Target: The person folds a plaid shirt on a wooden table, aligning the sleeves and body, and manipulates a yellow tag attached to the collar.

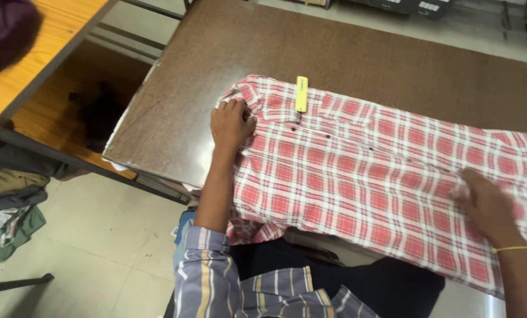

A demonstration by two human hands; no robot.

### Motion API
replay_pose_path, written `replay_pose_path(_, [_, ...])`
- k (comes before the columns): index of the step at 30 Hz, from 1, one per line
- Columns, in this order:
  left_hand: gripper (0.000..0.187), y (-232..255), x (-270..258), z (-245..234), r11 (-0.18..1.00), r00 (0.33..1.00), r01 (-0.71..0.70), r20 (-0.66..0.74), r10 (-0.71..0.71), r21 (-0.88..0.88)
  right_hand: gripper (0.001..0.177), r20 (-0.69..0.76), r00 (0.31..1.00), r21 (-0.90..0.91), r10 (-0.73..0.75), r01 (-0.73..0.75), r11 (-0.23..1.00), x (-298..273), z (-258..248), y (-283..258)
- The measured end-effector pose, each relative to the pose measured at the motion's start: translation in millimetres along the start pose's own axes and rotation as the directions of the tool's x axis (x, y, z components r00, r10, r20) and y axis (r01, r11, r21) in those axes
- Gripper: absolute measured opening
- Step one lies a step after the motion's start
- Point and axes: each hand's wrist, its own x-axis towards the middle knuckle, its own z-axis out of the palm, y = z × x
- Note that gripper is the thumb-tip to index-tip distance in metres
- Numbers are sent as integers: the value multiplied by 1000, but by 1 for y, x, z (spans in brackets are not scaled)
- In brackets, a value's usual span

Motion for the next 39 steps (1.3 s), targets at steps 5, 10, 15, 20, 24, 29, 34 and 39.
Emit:
replay_pose_path(5, [27,-5,0,-4,985,979,152,148,-139,-79,76,336,915,-525,223,-15,851,41,-17,-58])
replay_pose_path(10, [22,-11,0,7,983,985,136,127,-121,-120,55,471,868,-210,158,-63,976,105,-47,-192])
replay_pose_path(15, [16,-15,1,4,974,989,102,127,-78,-200,35,394,883,258,-255,159,953,193,13,-358])
replay_pose_path(20, [13,-20,7,-4,952,975,136,207,-79,-275,25,234,882,291,-408,337,895,245,83,-435])
replay_pose_path(24, [14,-18,5,-7,956,974,127,216,-69,-264,15,47,942,491,-333,268,829,242,112,-425])
replay_pose_path(29, [14,-23,9,4,962,986,76,164,-33,-263,14,-95,925,486,-368,366,793,244,116,-419])
replay_pose_path(34, [19,-22,9,4,957,959,140,277,-66,-256,32,-223,831,-25,-509,517,856,229,103,-442])
replay_pose_path(39, [17,-17,7,0,957,958,160,271,-92,-241,40,-8,882,-69,-472,470,880,216,97,-452])
